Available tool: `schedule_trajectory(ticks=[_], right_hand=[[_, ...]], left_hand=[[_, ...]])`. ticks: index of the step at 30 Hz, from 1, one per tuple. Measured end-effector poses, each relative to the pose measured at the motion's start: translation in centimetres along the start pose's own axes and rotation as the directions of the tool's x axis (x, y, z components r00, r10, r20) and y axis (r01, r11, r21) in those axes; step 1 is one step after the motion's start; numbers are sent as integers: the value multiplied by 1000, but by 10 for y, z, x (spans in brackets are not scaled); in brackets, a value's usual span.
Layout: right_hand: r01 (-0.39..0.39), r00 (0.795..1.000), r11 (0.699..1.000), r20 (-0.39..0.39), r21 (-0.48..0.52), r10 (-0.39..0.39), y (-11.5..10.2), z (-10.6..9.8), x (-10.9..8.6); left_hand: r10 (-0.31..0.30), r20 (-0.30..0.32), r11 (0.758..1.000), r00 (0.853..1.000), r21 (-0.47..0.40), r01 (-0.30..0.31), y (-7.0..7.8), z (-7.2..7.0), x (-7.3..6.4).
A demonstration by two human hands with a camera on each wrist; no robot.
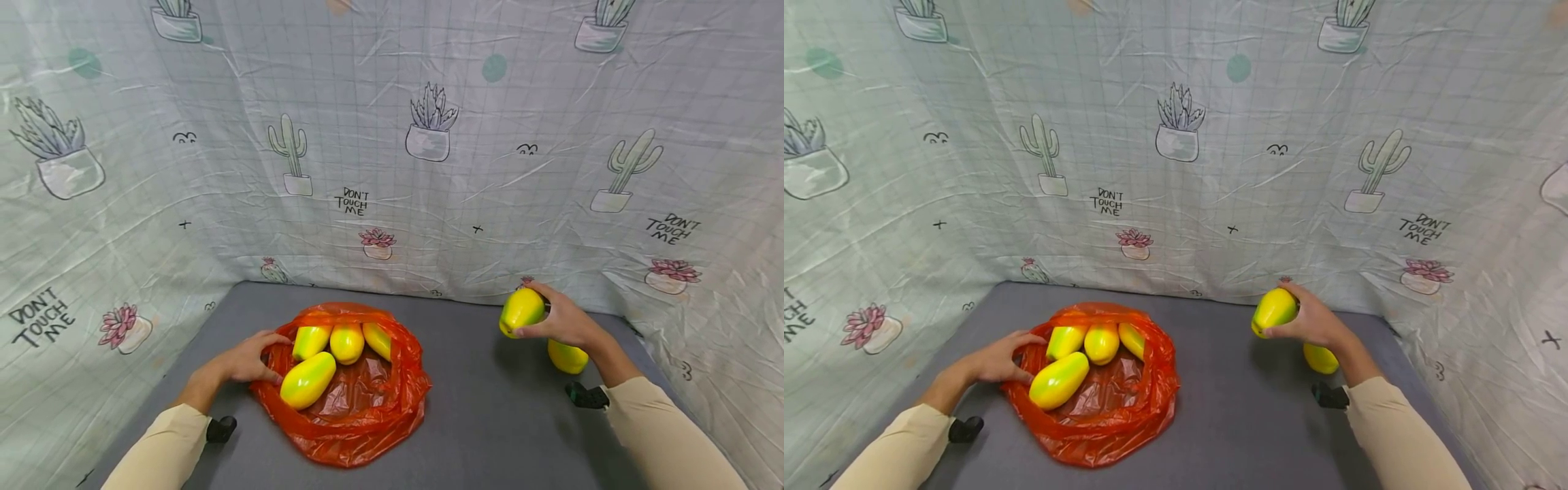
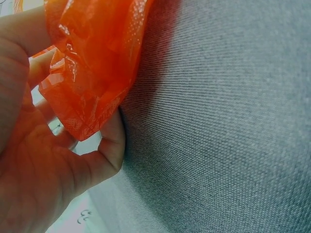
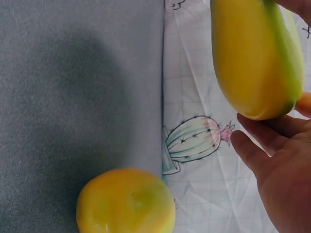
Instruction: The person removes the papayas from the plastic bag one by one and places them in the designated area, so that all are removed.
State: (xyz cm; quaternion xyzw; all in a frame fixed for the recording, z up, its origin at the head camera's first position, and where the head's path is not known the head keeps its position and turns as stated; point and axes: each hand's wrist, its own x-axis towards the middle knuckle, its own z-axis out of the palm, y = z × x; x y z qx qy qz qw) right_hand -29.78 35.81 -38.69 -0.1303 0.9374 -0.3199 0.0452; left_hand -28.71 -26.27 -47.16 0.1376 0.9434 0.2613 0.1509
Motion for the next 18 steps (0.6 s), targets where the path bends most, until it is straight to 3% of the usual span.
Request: schedule_trajectory(ticks=[12,18], right_hand=[[-32,999,998,15,-45,33,12,5,-1],[8,1000,998,-8,-61,-8,17,4,1]], left_hand=[[1,3,1000,1000,-6,-1,-2,3,1],[-9,5,1000,1000,-5,9,-2,2,3]])
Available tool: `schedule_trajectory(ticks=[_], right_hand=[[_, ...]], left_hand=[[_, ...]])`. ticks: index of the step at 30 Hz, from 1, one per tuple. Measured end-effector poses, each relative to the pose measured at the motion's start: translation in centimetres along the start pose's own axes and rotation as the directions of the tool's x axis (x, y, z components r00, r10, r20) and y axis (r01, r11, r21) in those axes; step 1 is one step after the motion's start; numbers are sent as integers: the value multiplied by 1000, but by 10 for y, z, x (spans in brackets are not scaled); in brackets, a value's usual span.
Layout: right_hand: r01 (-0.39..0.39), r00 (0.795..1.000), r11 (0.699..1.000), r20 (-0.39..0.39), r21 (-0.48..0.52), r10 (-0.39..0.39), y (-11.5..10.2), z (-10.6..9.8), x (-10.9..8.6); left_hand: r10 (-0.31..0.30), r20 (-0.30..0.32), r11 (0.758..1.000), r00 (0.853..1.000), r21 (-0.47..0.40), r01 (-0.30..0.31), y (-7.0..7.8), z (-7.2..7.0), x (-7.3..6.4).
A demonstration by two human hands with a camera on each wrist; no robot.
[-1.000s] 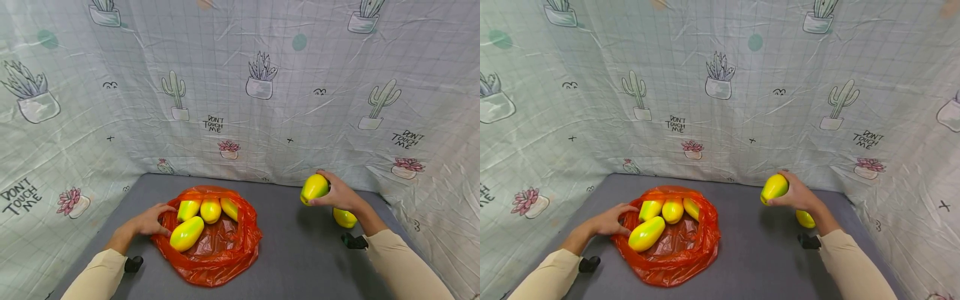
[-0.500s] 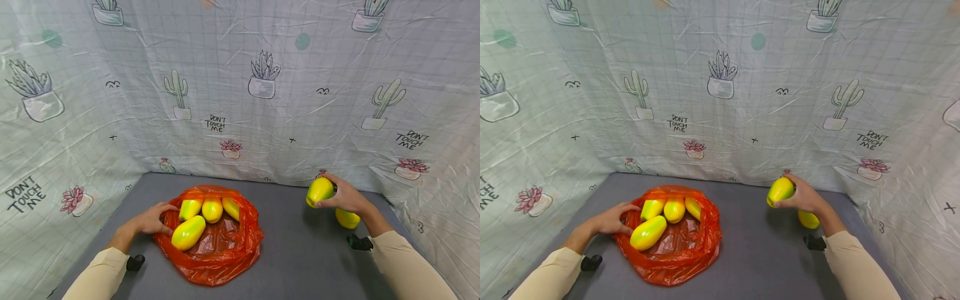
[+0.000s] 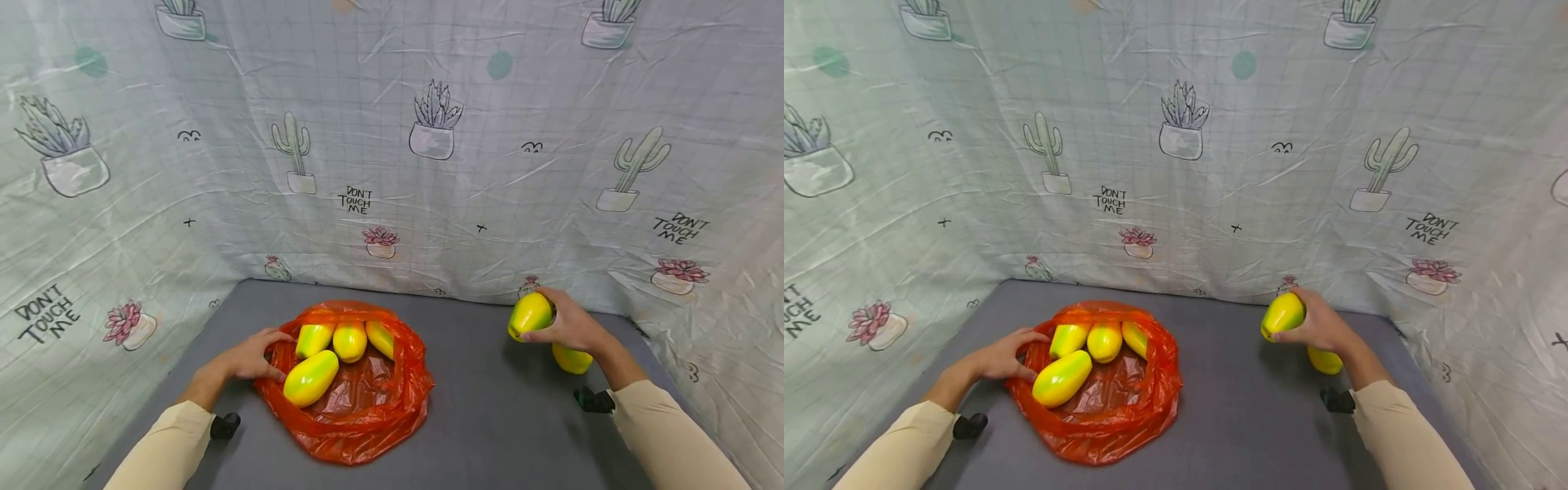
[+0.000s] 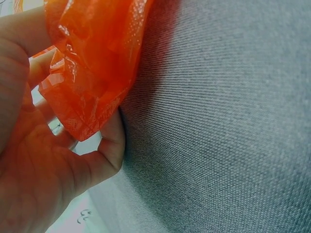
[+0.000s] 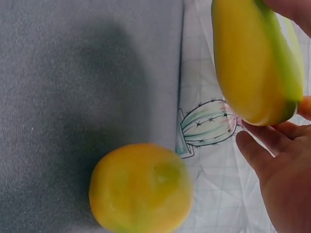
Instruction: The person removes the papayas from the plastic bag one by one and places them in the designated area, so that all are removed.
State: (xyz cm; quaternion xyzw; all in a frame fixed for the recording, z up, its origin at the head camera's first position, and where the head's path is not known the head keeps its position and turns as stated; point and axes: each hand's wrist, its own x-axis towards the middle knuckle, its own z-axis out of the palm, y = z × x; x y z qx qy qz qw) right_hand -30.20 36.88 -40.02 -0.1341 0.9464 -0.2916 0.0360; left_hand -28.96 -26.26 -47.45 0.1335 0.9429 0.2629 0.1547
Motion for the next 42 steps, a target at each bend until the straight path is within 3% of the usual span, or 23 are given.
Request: schedule_trajectory(ticks=[4,11,29,42], right_hand=[[24,1000,999,-3,-27,-24,5,1,1],[-10,1000,995,2,-102,11,14,5,-3],[-48,997,986,55,-157,57,31,13,0],[-28,997,980,71,-195,43,34,18,5]], left_hand=[[0,0,1000,1000,12,0,0,0,0],[13,-3,1000,1000,10,-13,1,2,0],[-9,-6,1000,1000,6,9,2,2,-2],[7,-16,1000,1000,10,-7,0,4,-3]])
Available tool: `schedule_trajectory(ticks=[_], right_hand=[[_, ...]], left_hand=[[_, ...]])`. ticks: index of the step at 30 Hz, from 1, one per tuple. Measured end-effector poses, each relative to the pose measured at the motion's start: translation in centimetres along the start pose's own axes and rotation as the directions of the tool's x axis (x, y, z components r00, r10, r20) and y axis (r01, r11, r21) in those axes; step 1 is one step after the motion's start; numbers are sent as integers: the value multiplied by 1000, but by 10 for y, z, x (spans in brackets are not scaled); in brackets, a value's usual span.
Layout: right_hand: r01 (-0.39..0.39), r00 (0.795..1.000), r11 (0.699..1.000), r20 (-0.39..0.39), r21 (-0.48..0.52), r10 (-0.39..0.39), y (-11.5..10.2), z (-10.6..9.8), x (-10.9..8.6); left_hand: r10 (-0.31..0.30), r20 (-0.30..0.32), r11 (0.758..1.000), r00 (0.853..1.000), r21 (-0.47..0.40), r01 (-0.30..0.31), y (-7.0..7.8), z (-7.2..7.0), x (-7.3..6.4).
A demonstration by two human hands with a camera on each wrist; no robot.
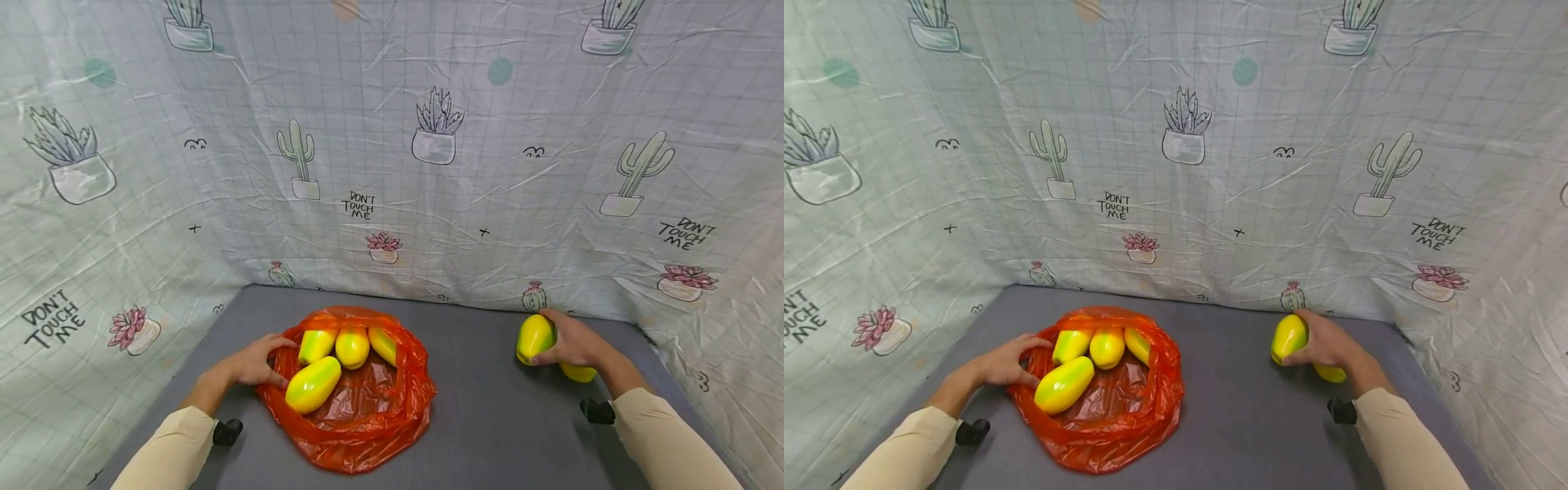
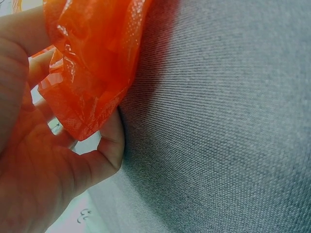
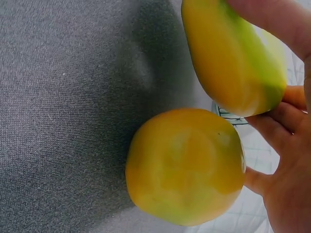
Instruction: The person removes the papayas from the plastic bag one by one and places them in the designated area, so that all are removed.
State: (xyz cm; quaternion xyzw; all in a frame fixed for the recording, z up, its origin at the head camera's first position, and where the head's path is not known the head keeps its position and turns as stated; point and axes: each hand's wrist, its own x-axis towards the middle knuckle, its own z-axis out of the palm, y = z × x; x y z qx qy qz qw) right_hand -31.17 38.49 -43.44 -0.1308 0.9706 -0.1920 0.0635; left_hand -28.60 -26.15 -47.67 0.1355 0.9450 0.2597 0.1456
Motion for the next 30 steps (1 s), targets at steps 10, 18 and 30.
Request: schedule_trajectory(ticks=[10,18,30], right_hand=[[-27,998,996,51,-81,31,1,-1,0],[-18,998,996,66,-91,24,7,4,-1],[33,999,996,39,-83,-30,9,5,-1]], left_hand=[[2,-2,1000,1000,4,-2,2,-1,-1],[3,-1,1000,1000,-5,-3,3,0,-2],[-19,6,1000,1000,-11,19,3,0,-1]])
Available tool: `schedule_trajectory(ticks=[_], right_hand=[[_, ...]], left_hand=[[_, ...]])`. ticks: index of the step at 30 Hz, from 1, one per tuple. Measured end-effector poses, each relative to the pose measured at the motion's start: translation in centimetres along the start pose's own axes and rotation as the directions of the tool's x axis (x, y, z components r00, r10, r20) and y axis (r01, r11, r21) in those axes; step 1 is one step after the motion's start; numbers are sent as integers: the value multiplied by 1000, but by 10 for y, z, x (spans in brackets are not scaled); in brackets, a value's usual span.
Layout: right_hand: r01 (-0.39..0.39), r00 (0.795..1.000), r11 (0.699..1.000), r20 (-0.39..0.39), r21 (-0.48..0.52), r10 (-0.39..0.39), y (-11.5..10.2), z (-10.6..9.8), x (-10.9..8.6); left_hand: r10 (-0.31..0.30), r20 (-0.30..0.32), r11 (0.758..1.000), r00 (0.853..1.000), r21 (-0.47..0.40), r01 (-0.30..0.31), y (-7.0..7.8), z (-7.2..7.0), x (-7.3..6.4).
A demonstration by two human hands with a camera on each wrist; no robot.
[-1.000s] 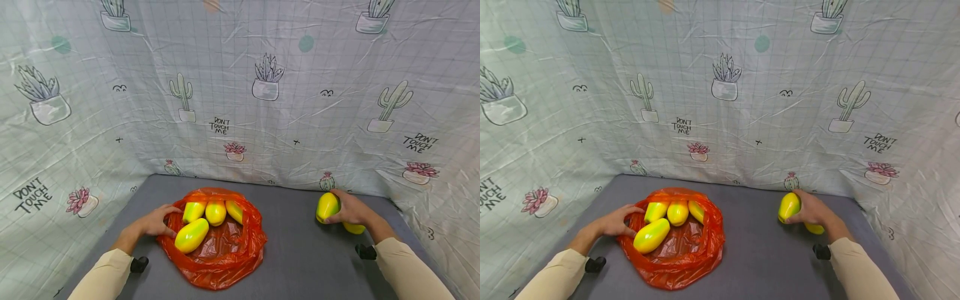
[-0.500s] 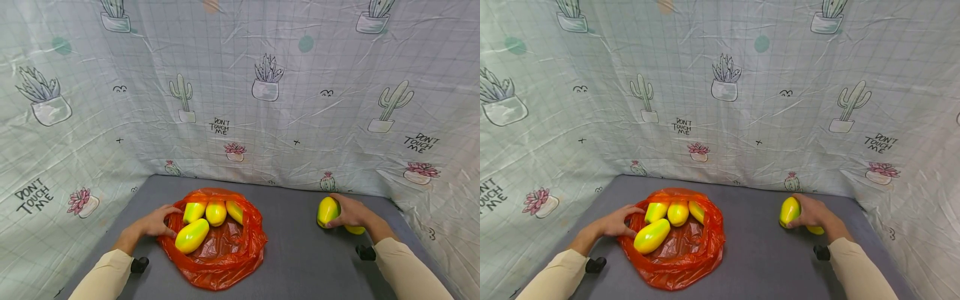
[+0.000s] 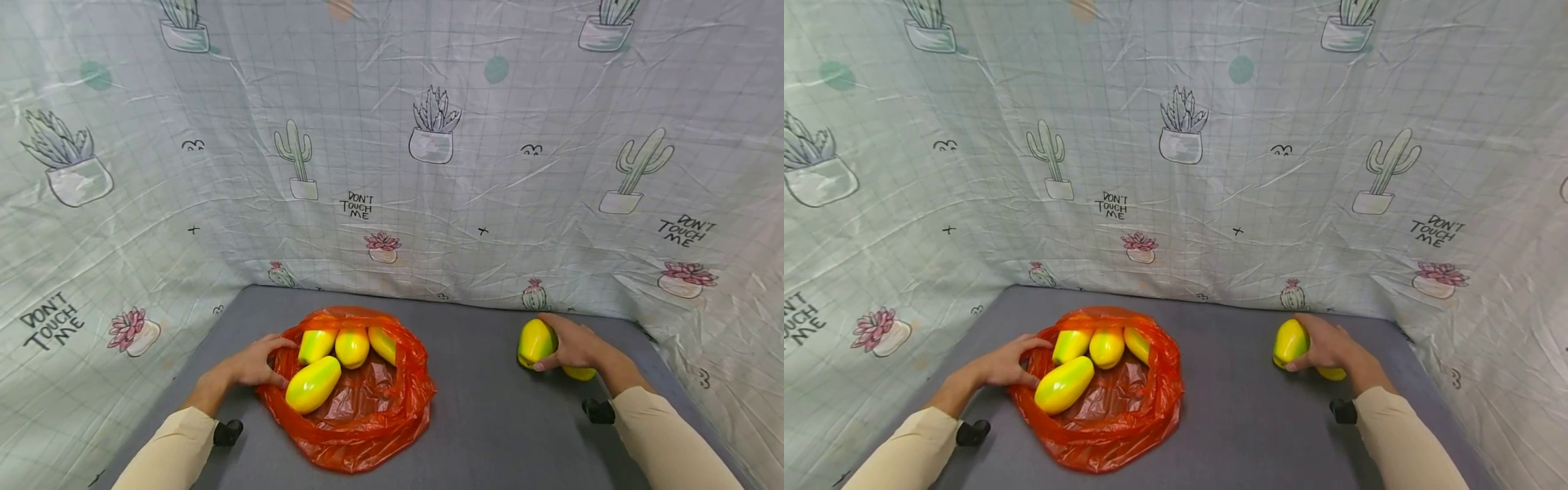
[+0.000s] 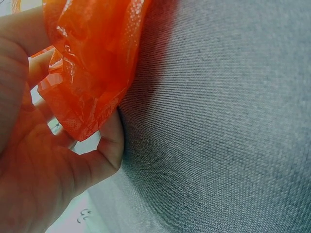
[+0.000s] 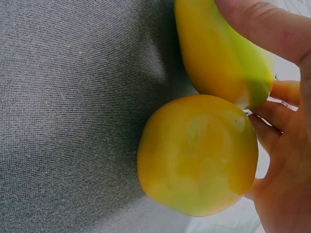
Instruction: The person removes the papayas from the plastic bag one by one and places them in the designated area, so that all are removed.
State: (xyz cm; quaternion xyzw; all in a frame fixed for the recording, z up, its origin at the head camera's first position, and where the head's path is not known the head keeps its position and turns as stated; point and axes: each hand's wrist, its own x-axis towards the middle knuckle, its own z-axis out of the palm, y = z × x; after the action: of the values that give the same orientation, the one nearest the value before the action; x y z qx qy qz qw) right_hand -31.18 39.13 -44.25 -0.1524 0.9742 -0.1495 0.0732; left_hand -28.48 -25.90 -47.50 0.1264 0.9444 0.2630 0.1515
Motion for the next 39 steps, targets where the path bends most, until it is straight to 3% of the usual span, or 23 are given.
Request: schedule_trajectory(ticks=[9,13,20,26,39], right_hand=[[37,998,998,-48,50,-35,-5,0,-3],[22,997,996,-75,83,-16,-12,-1,-6],[-34,990,992,-130,122,50,-34,-4,-12],[-34,986,985,-158,172,61,-59,-5,-16],[115,977,937,-208,330,-46,-84,9,-19]], left_hand=[[13,0,1000,1000,4,-13,-2,0,0],[3,2,1000,1000,-5,-3,-1,-1,0],[-12,6,1000,1000,6,12,0,-3,1],[-18,9,1000,1000,11,18,-2,-1,1],[-5,13,1000,1000,-11,5,-4,-1,0]])
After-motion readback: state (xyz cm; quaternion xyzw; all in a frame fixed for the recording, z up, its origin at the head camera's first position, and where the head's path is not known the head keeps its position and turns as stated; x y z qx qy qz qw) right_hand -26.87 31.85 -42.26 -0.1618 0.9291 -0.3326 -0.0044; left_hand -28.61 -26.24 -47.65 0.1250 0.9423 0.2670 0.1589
